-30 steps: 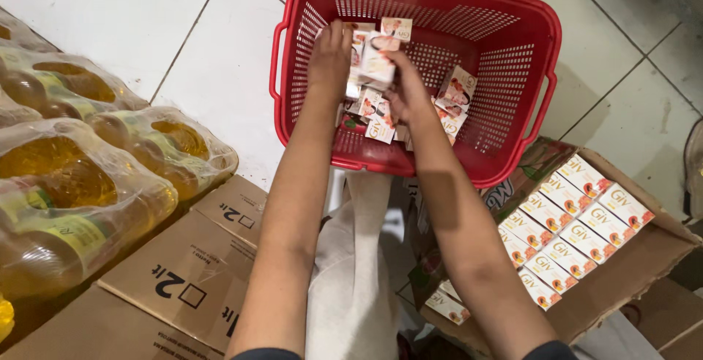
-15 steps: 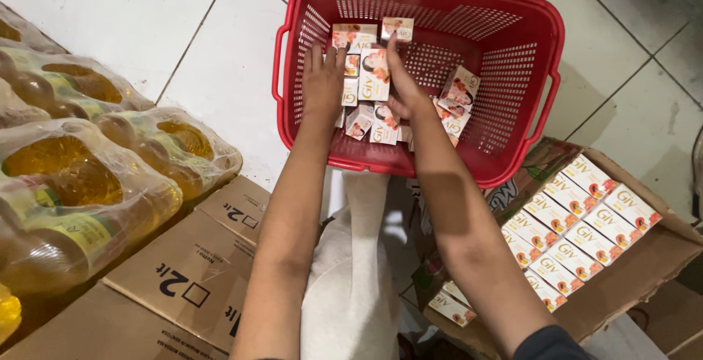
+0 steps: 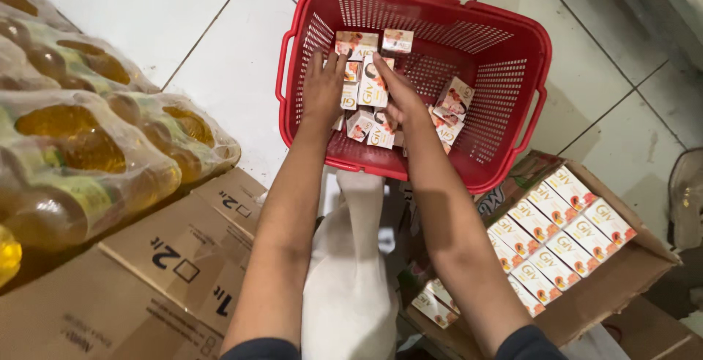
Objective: The person sorts soap boxes by taking them out of a large container and arranging them neatly inside a smaller cardboard box while sitting on the floor.
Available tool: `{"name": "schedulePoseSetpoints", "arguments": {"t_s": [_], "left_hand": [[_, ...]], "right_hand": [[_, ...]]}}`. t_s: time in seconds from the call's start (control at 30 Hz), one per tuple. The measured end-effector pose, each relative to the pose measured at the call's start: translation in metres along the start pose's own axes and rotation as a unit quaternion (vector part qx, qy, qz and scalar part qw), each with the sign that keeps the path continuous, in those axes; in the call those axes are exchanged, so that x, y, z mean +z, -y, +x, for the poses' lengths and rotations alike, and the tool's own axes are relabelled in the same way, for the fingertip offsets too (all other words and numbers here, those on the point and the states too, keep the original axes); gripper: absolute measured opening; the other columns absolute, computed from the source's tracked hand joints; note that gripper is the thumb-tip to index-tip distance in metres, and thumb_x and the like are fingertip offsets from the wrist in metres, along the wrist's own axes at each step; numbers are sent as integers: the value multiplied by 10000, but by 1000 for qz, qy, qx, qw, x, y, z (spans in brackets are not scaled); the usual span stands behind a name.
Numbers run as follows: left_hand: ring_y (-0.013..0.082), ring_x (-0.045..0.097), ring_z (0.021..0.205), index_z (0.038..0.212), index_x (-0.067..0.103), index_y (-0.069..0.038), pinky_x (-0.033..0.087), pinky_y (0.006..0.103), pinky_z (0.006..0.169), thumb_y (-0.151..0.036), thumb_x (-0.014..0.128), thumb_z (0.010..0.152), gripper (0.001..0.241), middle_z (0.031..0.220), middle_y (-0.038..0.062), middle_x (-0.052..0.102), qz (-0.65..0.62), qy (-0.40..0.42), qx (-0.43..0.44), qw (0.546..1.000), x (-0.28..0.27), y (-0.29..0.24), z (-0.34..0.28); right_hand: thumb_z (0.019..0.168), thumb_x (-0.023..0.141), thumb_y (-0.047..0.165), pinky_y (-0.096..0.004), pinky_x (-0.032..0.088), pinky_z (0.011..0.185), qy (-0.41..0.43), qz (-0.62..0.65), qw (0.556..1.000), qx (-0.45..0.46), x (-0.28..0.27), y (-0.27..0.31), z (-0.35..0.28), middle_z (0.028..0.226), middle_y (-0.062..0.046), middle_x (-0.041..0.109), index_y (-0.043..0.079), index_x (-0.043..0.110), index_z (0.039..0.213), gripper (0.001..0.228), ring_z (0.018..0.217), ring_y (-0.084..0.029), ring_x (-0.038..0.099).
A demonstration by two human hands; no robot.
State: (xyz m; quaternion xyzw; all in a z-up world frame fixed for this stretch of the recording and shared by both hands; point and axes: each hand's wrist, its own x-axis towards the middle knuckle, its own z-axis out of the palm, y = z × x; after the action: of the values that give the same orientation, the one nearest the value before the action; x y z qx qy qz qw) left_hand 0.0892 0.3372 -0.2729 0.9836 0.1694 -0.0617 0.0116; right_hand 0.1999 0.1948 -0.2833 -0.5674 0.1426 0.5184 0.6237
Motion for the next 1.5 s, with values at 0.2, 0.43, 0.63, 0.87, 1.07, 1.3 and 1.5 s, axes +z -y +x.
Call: {"name": "schedulePoseSetpoints", "arguments": {"t_s": [0.2,0.43,0.63,0.87,1.07,1.3,1.5], "left_hand": [[425,381,1412,1381,487,-57,326,478,1190,-189,995,474,1048,1417,131,529,-129,-8,-4,992,-54,-6,-36],[309,585,1259,1361,497,-30,448,394,1107,-330,984,485,1046,1261,107,662,-496,-22,-110,861,-145,-38,-57],[240,654,1163,1369,546,-8,487,346,1023,-346,962,633,911,1244,117,718,-628,31,37,777,-255,-101,-61],[197,705,1124,1370,533,3,552,326,981,-414,879,701,860,1218,108,722,-676,172,129,705,-370,-168,-157],[207,701,1159,1367,552,33,528,320,1033,-347,865,779,767,1240,124,717,-713,186,128,664,-329,-204,-234],[210,592,1227,1426,519,-6,438,378,1101,-315,801,850,711,1325,102,627,-862,264,49,431,-245,-235,-264],[229,598,1260,1437,470,-10,434,367,1135,-243,848,832,750,1327,119,635,-856,211,80,466,-258,-244,-245]], "right_hand": [[916,819,375,-325,371,526,-127,-121,972,-159,13,-9,-62,828,-66,628,-76,718,1129,508,632,-167,484],[853,861,190,-233,530,890,-150,-66,869,-467,-18,14,-211,1146,-21,696,-25,735,1106,354,1001,-89,661],[927,771,144,-293,559,834,-88,26,839,-536,-63,34,-366,1273,8,642,-20,725,1077,227,992,-121,678],[1023,714,237,-266,595,903,-26,112,836,-536,-122,3,-520,1126,-43,715,29,645,1256,320,1005,-110,697],[1055,681,316,-340,609,942,-59,201,885,-416,-152,-87,-575,1165,-86,728,14,647,1231,352,1035,-162,718],[1012,628,434,-399,626,934,-55,294,883,-361,-172,-100,-567,1143,-111,751,26,665,1200,451,1014,-202,754],[982,656,427,-397,638,888,-59,295,866,-399,-188,-85,-520,1111,-97,750,53,666,1168,418,981,-192,757]]}}
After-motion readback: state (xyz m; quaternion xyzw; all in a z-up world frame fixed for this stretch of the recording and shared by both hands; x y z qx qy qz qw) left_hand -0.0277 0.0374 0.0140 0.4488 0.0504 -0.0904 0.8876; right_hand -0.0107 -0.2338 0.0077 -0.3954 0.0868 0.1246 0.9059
